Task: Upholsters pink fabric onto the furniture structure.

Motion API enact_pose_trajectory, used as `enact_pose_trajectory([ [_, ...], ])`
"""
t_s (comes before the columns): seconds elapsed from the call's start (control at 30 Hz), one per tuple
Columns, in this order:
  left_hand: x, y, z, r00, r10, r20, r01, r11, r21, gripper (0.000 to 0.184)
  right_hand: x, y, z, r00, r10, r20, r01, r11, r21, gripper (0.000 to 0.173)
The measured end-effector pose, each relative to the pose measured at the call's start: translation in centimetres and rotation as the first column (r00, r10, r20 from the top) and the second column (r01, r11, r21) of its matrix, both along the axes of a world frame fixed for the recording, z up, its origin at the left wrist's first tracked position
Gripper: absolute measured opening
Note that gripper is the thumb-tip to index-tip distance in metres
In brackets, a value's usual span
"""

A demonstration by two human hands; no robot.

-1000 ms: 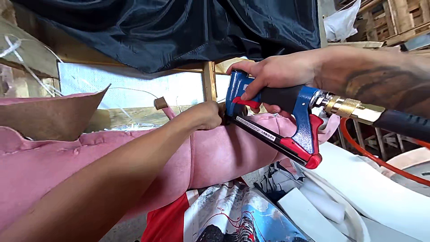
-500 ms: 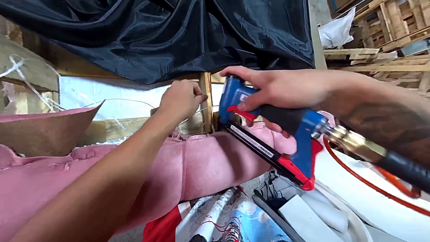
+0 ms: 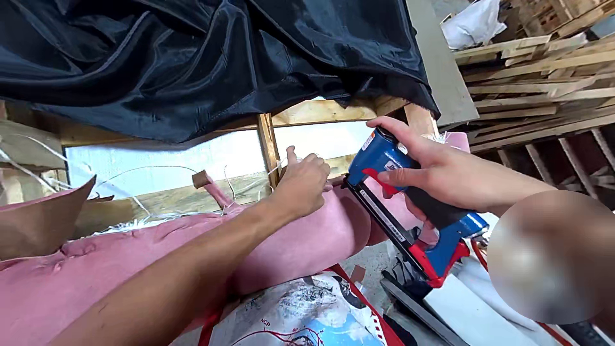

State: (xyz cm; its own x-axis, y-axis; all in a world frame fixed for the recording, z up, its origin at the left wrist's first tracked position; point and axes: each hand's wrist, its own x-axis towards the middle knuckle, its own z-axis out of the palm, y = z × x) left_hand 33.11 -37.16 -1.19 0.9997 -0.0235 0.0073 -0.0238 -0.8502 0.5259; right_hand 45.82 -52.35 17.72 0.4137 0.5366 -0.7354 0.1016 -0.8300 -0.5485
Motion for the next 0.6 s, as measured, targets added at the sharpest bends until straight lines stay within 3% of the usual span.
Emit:
enact_pose_trajectory([
  [0.1,-0.2,-0.6,-0.2,0.997,0.083,-0.006,-0.082,0.994,0.077,0.013,0.3,1.2,-1.1,0.996,0.058,-0.072,-0.057,0.998,0.006,0.070],
  [0.27,-0.5,-0.6,0.1,0.975,0.196,-0.106,-0.179,0.973,0.148,0.019,0.7,3.6,-2.5,0.985,0.162,-0.057,-0.164,0.986,-0.035,0.073],
  [0.47,-1.1,1.3,-0.7,0.946,0.281,-0.162,-0.294,0.953,-0.067,0.026,2.2,6.4,-3.2,0.961,0.223,-0.160,-0.244,0.961,-0.128,0.075],
  [0.6,-1.0,1.6,-0.8,0.926,0.293,-0.238,-0.324,0.941,-0.100,0.036,2.7,8.4,-3.0,0.952,0.241,-0.190,-0.279,0.938,-0.208,0.071],
])
